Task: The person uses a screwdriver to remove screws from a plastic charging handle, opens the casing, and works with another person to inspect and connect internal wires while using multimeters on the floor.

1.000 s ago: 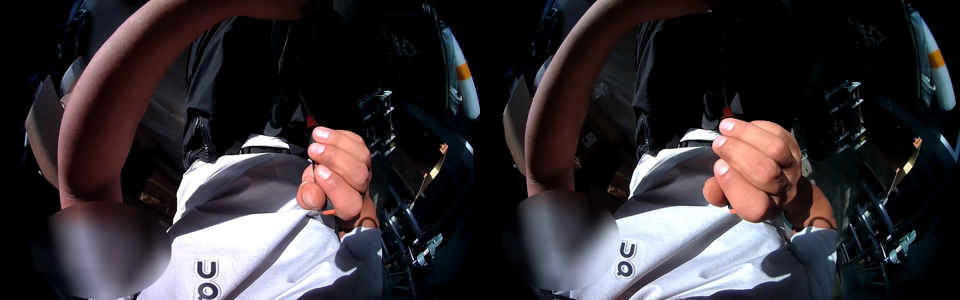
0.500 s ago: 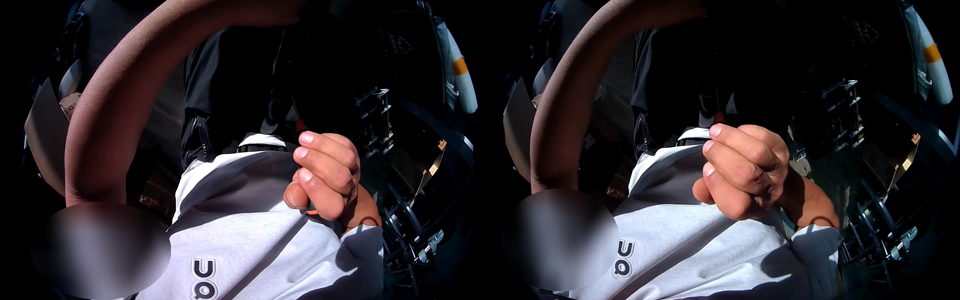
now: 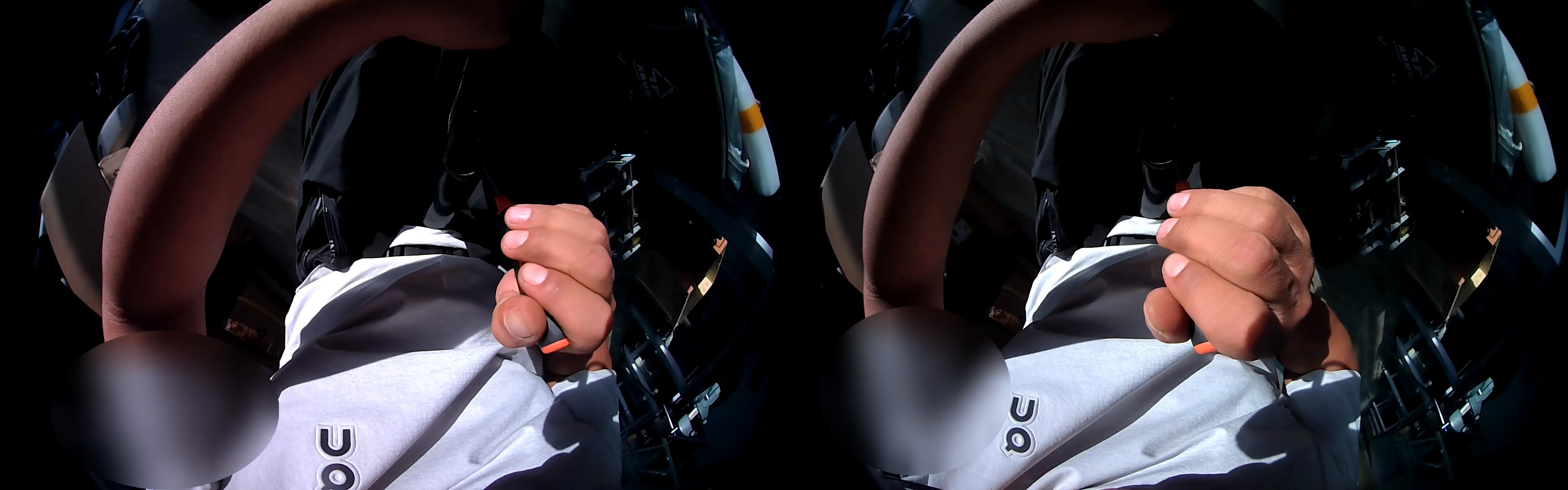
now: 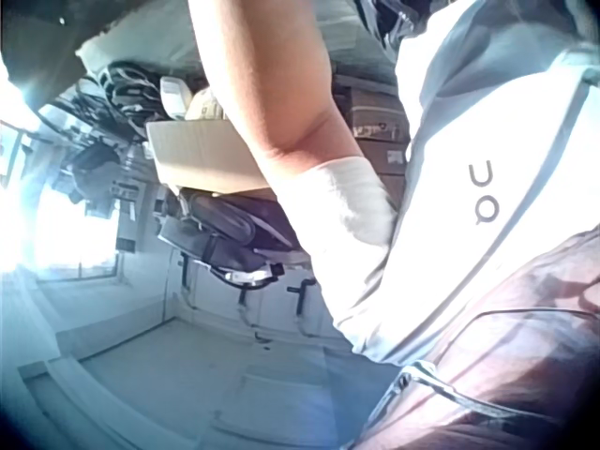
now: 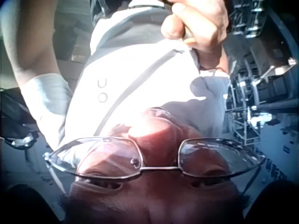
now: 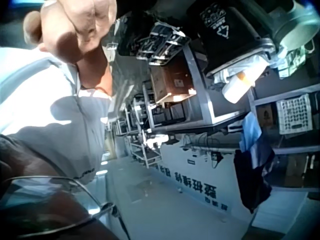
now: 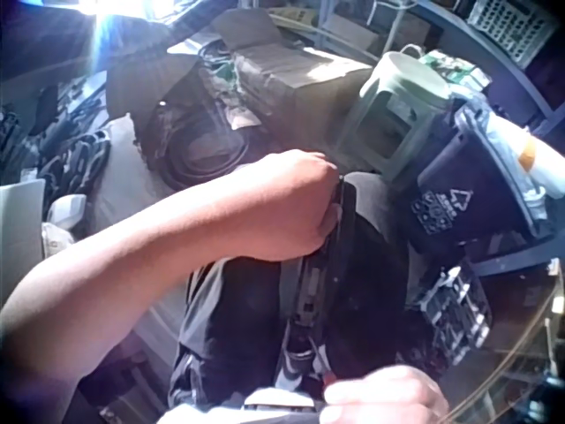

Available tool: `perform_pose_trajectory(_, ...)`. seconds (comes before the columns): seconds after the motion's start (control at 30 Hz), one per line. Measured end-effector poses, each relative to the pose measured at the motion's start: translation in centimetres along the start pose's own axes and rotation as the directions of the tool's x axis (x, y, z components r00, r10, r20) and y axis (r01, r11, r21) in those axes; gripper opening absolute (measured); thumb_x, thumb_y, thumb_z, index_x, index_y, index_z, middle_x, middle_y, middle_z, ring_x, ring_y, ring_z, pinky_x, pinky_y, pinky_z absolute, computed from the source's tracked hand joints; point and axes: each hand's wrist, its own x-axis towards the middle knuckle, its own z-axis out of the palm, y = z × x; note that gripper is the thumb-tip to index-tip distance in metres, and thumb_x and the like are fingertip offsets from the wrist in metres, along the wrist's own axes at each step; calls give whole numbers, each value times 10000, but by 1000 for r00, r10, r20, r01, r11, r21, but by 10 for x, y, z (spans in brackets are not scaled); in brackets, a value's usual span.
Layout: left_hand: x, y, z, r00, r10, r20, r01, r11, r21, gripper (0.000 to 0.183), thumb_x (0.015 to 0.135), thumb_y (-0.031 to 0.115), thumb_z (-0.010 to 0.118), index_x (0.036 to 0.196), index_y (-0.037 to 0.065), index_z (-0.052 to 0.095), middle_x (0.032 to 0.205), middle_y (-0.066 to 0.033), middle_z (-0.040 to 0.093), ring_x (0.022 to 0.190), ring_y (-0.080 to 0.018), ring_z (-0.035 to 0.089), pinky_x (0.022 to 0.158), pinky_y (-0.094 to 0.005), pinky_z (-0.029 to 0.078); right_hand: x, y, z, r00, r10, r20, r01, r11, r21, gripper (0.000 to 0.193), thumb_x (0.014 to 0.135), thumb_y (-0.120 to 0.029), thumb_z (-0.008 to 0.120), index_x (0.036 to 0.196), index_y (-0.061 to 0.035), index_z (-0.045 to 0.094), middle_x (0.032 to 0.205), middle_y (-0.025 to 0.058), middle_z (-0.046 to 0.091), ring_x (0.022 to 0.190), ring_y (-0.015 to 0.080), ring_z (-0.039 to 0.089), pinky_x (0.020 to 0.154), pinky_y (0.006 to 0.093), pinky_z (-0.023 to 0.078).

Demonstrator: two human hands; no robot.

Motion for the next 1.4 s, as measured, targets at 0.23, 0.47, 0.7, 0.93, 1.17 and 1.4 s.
perform_pose_trajectory(0.23, 7, -5, 7, 1000, 5, -21, -4, 997, 71, 278, 855, 165, 581, 813, -94, 673, 855, -297, 663, 850, -459, 661, 734, -495, 547, 19, 4, -14, 997, 64, 52, -68, 996, 64, 320, 878, -158, 735, 1018, -14, 487, 941, 139, 598, 825, 255, 654, 617, 337, 589)
perform_pose_trajectory(0.47, 3, -6, 5, 999, -1, -38, 2, 1000, 16, 281, 853, 169, 587, 805, -95, 673, 838, -298, 660, 843, -456, 664, 732, -498, 545, 23, 15, -9, 999, 24, -29, -23, 999, 22, 243, 927, -195, 630, 975, -19, 471, 834, 148, 609, 682, 234, 643, 583, 341, 587)
perform_pose_trajectory(0.7, 5, -10, 4, 1000, -27, -16, 27, 1000, 9, 278, 854, 168, 598, 805, -96, 672, 833, -299, 660, 821, -469, 659, 721, -501, 544, 38, 21, -7, 998, 44, -51, -47, 998, -48, 158, 955, -171, 510, 944, -30, 441, 764, 145, 609, 592, 220, 623, 534, 332, 568)
perform_pose_trajectory(0.93, -3, -13, 21, 968, 102, -227, -96, 995, 38, 216, 859, 161, 609, 832, -53, 626, 831, -255, 660, 804, -435, 661, 710, -483, 547, 12, 5, -8, 1000, 12, -19, -11, 1000, 7, 238, 930, -183, 656, 997, -37, 481, 923, 130, 606, 834, 242, 650, 614, 328, 584)
perform_pose_trajectory(1.17, -5, -29, 30, 933, 256, -251, -246, 967, 72, 186, 845, 158, 624, 843, -27, 602, 843, -211, 658, 827, -407, 661, 734, -465, 549, -10, -4, 13, 998, -60, -20, 57, 992, -109, 196, 977, -231, 582, 1009, -78, 465, 973, 90, 590, 920, 229, 637, 583, 271, 542)
perform_pose_trajectory(1.4, -8, -19, 22, 938, 257, -232, -250, 966, 62, 198, 842, 163, 627, 845, -34, 606, 831, -219, 662, 819, -419, 661, 729, -477, 547, -21, -8, 16, 995, -96, -21, 92, 985, -143, 203, 985, -254, 577, 985, -78, 476, 968, 98, 604, 933, 233, 640, 613, 275, 534)
